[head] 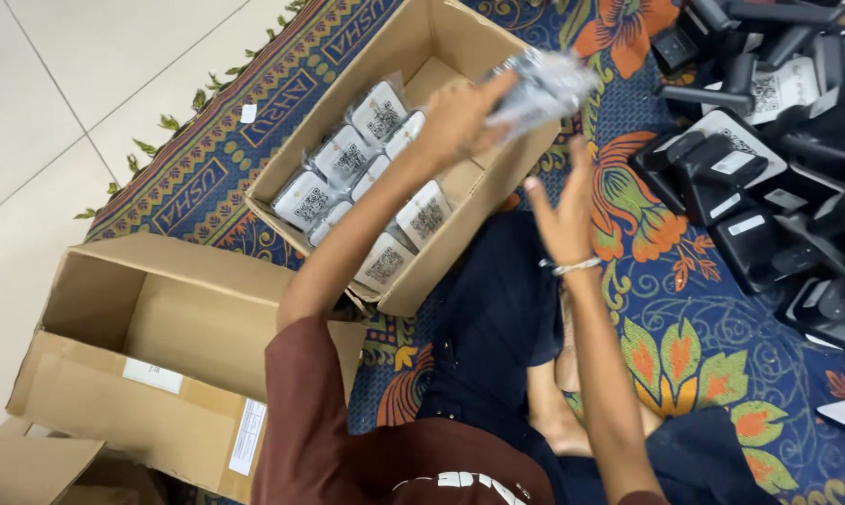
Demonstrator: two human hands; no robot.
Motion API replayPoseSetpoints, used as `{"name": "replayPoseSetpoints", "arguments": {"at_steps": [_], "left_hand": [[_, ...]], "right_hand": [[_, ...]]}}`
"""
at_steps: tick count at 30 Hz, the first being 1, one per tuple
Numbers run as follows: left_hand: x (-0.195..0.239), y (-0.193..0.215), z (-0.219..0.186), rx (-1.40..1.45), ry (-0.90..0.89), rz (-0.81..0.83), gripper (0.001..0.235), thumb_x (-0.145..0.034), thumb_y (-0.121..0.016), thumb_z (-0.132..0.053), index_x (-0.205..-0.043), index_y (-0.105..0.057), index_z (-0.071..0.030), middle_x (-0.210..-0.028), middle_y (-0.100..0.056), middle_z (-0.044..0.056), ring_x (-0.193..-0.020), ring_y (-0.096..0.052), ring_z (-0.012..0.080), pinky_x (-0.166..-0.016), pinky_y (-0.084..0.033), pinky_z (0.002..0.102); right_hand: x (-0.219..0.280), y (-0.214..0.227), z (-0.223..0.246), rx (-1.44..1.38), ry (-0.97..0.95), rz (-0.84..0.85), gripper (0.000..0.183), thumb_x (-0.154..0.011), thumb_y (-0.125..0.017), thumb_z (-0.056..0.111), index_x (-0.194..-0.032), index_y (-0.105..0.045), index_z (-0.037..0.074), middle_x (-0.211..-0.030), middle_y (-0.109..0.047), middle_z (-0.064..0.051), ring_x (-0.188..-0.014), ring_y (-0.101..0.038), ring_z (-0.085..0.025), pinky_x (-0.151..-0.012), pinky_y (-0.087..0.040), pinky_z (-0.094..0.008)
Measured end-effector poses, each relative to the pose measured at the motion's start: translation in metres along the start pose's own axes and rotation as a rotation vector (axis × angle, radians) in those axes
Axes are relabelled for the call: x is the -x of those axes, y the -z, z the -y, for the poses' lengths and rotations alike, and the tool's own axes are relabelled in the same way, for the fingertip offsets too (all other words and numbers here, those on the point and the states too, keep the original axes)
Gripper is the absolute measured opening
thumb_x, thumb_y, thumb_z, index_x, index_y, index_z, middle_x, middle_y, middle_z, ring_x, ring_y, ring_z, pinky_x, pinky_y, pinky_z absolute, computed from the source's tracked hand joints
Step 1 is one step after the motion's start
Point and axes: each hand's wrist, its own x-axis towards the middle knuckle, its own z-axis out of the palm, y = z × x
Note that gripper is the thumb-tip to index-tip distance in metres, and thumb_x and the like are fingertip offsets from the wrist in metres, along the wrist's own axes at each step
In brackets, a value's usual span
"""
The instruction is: The person places electronic devices into plastic bags and then puts the bags into cardboard boxes on the floor.
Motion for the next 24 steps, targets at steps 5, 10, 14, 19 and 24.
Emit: {"name": "replayPoseSetpoints", "arguments": {"at_steps": [5,10,14,19,24], "left_hand": [[0.006,-0.028,0.083,0.022,0.242,0.008,0.055,-0.084,-0.080,-0.034,-0.128,-0.052,-0.018,-0.098,-0.075,0.017,-0.096,-0.069,0.0440,-0.078,-0.052,0.055],[0.031,-0.110,0.164,0.091,0.311,-0.079,0.062,-0.074,-0.086,-0.029,-0.127,-0.056,-0.014,-0.101,-0.072,0.020,-0.099,-0.066,0.0470,-0.080,-0.050,0.058],[0.042,-0.142,0.167,0.108,0.446,0.074,0.060,-0.074,-0.087,-0.030,-0.122,-0.057,-0.012,-0.105,-0.072,0.020,-0.105,-0.066,0.0435,-0.085,-0.051,0.055],[0.058,-0.184,0.165,0.040,0.565,0.277,0.061,-0.073,-0.085,-0.030,-0.124,-0.057,-0.013,-0.107,-0.072,0.019,-0.106,-0.067,0.0415,-0.086,-0.052,0.053],[0.092,-0.201,0.194,0.099,0.555,0.284,0.064,-0.073,-0.087,-0.036,-0.124,-0.058,-0.013,-0.107,-0.074,0.019,-0.104,-0.070,0.0394,-0.088,-0.054,0.050]], "right_hand": [[0.086,-0.072,-0.037,0.043,-0.100,0.341,0.060,-0.094,-0.074,0.028,-0.140,-0.051,-0.002,-0.142,-0.054,-0.026,-0.136,-0.047,-0.040,-0.117,-0.036,-0.046],[0.115,-0.094,-0.045,0.484,0.089,0.468,0.019,-0.092,-0.069,0.029,-0.103,-0.072,0.014,-0.122,-0.070,-0.005,-0.136,-0.050,-0.030,-0.116,-0.027,-0.054],[0.117,-0.090,-0.046,0.397,0.021,0.442,0.018,-0.095,-0.066,0.028,-0.101,-0.076,0.014,-0.117,-0.072,0.000,-0.137,-0.051,-0.025,-0.118,-0.026,-0.052],[0.117,-0.089,-0.042,0.381,0.007,0.447,0.016,-0.095,-0.067,0.027,-0.100,-0.075,0.014,-0.119,-0.072,0.000,-0.138,-0.050,-0.025,-0.119,-0.026,-0.052],[0.118,-0.088,-0.042,0.357,0.007,0.437,0.016,-0.095,-0.067,0.026,-0.100,-0.075,0.013,-0.120,-0.072,0.000,-0.139,-0.050,-0.024,-0.120,-0.026,-0.050]]}}
